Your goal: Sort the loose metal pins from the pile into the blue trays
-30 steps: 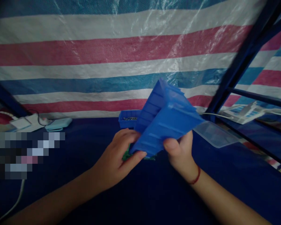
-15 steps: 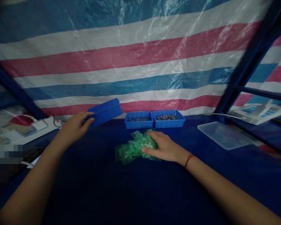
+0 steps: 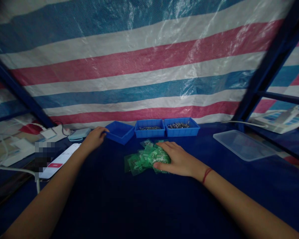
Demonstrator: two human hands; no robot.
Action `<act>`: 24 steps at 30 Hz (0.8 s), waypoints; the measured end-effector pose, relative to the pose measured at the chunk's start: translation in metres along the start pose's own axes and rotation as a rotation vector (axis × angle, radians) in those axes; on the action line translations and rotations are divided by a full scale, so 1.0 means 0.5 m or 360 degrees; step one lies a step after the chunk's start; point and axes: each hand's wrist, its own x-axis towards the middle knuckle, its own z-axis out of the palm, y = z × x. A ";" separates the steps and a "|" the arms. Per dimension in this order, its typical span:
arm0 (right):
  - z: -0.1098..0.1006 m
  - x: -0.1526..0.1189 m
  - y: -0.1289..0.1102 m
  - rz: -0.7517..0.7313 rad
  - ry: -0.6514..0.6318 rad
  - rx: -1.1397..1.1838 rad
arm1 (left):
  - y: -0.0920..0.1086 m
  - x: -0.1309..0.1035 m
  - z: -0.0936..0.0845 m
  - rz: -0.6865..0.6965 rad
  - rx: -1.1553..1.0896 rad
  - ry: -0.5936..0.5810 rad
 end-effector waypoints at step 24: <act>0.015 0.005 -0.016 0.0045 -0.0004 -0.0166 | 0.113 -0.028 0.029 -0.0130 0.0011 0.0498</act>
